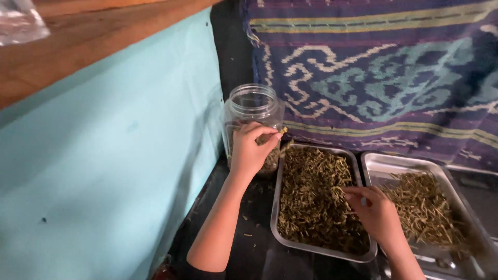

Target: Sorting dried tea leaves by hand to remove stems or debris into separate trays

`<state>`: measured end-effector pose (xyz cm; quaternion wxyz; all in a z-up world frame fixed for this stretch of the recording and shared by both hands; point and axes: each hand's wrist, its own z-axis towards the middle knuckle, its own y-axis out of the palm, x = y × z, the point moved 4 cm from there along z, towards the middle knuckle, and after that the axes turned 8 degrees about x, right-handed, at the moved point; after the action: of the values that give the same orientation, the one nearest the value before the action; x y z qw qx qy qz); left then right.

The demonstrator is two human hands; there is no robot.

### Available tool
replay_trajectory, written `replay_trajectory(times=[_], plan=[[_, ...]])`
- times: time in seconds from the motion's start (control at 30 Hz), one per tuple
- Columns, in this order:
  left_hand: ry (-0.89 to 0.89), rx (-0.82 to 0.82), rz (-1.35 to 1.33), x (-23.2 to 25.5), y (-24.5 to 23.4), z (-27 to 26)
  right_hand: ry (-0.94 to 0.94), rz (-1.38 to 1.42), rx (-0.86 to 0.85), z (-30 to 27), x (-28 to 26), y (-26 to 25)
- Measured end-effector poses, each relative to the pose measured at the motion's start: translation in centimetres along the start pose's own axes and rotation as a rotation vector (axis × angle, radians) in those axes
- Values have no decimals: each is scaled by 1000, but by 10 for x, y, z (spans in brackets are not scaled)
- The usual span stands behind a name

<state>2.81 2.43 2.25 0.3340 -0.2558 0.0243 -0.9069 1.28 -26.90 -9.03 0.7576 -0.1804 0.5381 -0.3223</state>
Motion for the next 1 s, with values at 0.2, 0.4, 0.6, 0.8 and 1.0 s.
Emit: replay_trajectory(times=[0.2, 0.4, 0.6, 0.8, 1.0], plan=[[22, 196, 58, -15, -22, 38, 38, -21, -30, 3, 0, 1], [-209, 95, 444, -49, -16, 72, 64, -76, -52, 9, 18, 10], [-185, 21, 667, -75, -7, 79, 6, -77, -49, 9, 23, 14], [120, 266, 208, -12, -26, 22, 24, -67, -66, 8, 13, 9], [49, -300, 369, -60, 7, -64, -7, -15, -16, -1, -4, -1]])
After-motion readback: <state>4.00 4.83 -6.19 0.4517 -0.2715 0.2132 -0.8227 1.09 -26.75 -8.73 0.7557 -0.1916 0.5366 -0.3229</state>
